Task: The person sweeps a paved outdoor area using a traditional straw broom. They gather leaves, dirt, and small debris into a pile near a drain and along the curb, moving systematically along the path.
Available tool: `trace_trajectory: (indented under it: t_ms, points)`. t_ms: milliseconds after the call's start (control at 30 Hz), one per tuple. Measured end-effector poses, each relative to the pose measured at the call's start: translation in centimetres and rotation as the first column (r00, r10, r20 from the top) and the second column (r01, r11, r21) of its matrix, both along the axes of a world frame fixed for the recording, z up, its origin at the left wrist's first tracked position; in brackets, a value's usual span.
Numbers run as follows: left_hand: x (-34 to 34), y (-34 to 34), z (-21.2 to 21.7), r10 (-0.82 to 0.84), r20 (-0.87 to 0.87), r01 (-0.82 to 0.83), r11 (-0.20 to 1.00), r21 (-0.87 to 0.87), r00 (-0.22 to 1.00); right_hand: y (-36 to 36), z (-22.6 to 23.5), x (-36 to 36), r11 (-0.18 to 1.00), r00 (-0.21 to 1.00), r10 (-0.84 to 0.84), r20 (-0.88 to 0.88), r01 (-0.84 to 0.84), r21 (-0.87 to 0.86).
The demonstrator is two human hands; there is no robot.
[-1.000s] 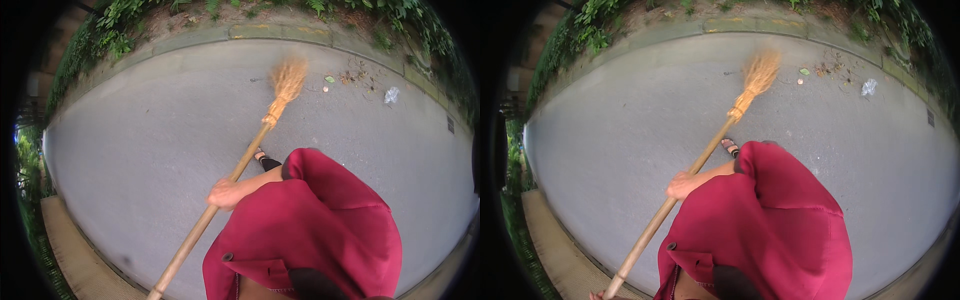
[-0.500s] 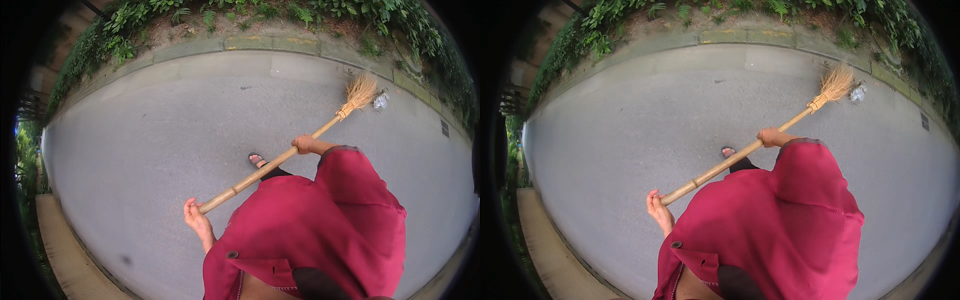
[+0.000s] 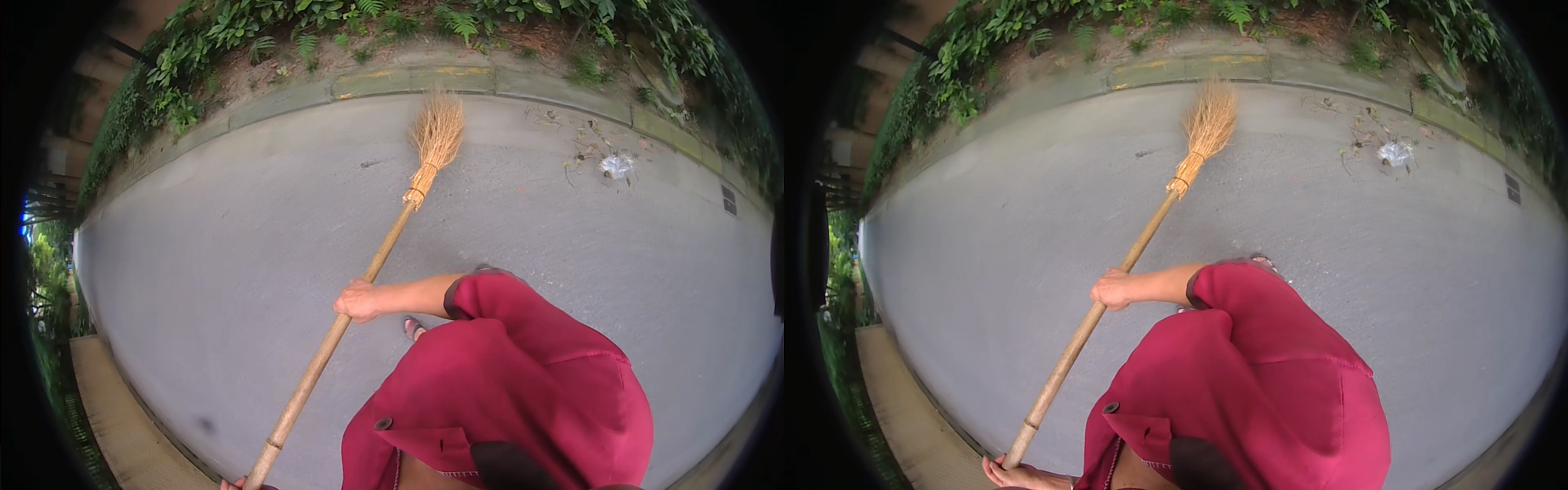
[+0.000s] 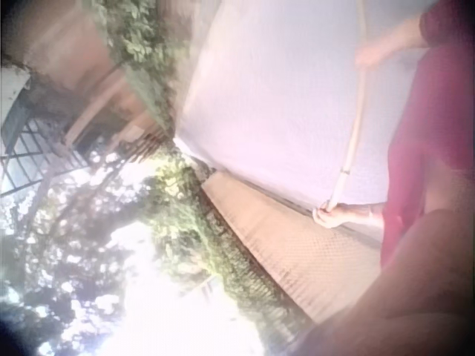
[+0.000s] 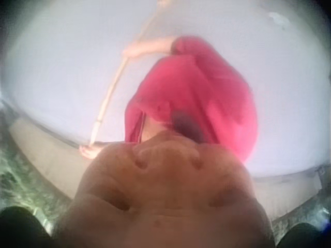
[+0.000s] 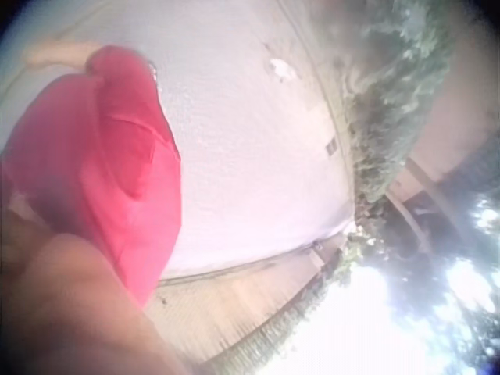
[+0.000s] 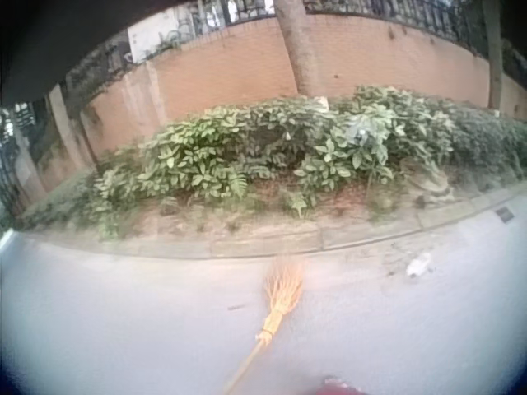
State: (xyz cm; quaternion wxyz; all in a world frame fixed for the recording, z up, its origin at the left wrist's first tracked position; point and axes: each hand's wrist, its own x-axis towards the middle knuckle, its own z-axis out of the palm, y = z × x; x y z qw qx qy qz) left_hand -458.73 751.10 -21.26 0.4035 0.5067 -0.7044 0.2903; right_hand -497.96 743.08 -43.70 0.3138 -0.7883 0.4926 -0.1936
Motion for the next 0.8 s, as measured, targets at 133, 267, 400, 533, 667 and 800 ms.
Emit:
trace_trajectory:
  t_ms: [133, 267, 400, 533, 667, 800]
  points:
    - [-17.3, -1.4, -1.8, 0.064, -0.800, 0.235, 0.939, 0.250, 0.596, 6.5, -3.5, -12.2, 0.975, 0.968, -0.163, -0.188, 0.188, 0.121]
    - [-32.2, -1.0, -10.3, 0.155, -0.816, 0.550, 0.668, 0.502, 0.556, 16.5, -11.2, -27.7, 0.857, 0.867, -0.375, -0.328, 0.460, 0.234]
    - [-39.0, 0.1, -17.3, 0.134, -0.815, 0.702, 0.442, 0.558, 0.563, 22.7, -13.1, -37.2, 0.768, 0.769, -0.408, -0.492, 0.581, 0.271]
    - [-37.3, 0.5, -16.4, 0.242, -0.828, 0.663, 0.505, 0.552, 0.505, 24.4, -8.3, -36.0, 0.767, 0.776, -0.380, -0.503, 0.569, 0.298]
    - [-26.9, 3.1, -7.1, 0.125, -0.817, 0.438, 0.793, 0.423, 0.562, 22.2, 0.2, -27.1, 0.903, 0.923, -0.216, -0.317, 0.313, 0.296]
    - [-18.0, 10.6, 6.3, -0.088, -0.389, 0.124, 0.990, 0.067, 0.917, 21.8, 4.5, -17.8, 0.999, 0.999, -0.048, 0.023, 0.048, -0.014]
